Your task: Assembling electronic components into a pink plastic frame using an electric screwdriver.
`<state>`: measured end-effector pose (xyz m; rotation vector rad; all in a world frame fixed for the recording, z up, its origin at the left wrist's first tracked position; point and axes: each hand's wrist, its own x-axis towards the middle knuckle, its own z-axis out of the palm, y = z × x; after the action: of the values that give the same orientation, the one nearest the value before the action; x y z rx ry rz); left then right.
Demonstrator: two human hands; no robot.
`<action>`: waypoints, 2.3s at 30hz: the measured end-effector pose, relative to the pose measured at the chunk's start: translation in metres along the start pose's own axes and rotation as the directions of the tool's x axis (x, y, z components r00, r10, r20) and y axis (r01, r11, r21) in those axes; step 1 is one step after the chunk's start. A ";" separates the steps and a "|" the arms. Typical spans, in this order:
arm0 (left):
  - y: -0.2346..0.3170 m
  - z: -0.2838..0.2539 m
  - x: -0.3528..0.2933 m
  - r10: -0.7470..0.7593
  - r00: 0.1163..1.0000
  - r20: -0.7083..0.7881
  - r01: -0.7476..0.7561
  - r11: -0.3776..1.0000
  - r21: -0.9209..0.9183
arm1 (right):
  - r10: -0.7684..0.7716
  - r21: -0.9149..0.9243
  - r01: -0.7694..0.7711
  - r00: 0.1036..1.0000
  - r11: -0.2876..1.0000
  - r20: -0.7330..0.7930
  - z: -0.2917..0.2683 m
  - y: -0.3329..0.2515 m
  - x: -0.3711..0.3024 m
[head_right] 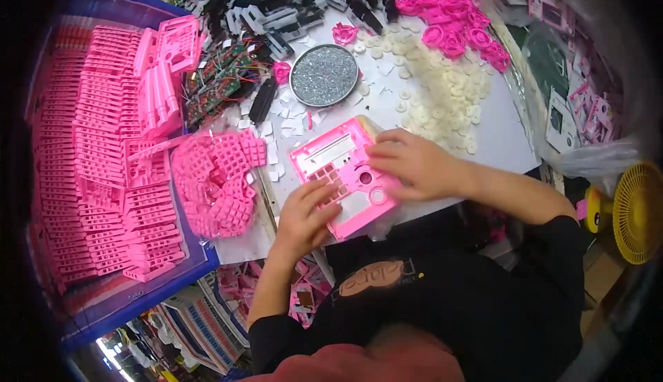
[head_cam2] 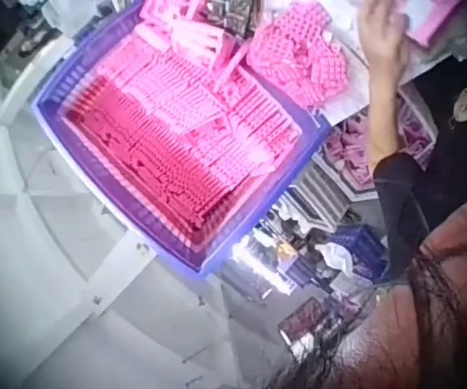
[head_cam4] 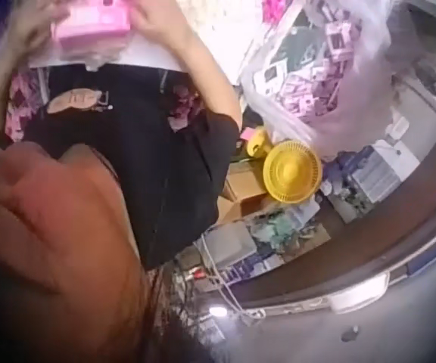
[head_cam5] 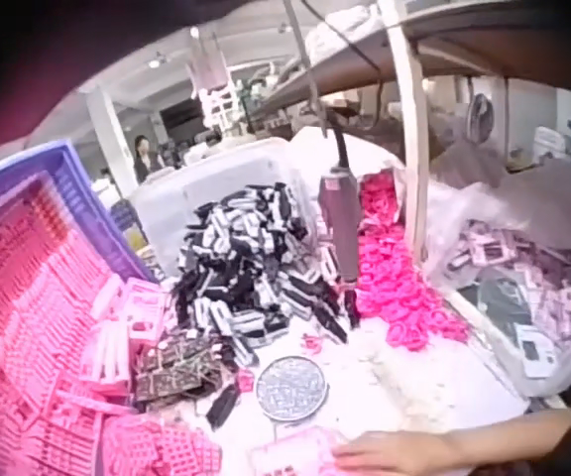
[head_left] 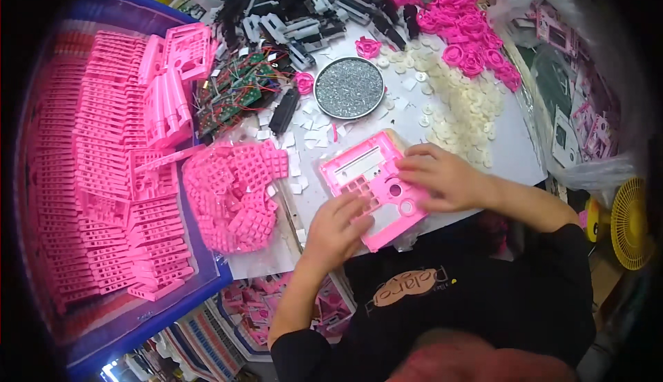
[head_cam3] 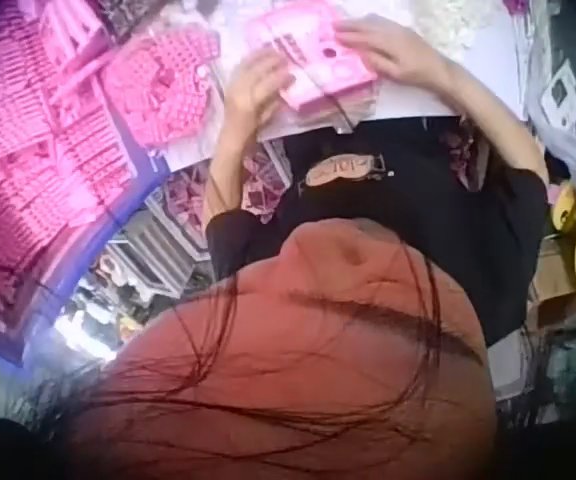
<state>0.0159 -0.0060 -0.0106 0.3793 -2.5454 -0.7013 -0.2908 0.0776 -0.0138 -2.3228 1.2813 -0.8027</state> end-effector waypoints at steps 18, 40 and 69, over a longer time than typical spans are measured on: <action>0.022 0.031 0.022 -0.199 0.974 0.111 0.183 0.973 0.137 | 0.443 -0.135 -0.475 0.872 0.870 -0.209 -0.031 0.063 0.019; 0.042 0.032 0.039 -0.583 0.811 0.047 0.412 0.514 -0.753 | 0.207 0.432 -0.033 0.908 0.901 -0.363 0.007 -0.043 0.051; 0.015 0.030 0.012 -0.282 0.959 0.014 0.276 0.948 0.157 | 0.148 -0.348 -0.184 0.981 0.919 -0.128 0.046 -0.021 0.045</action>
<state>-0.0120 0.0141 -0.0208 0.7994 -2.6153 -0.6158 -0.2289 0.0524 -0.0241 -2.4234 1.7722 -0.6814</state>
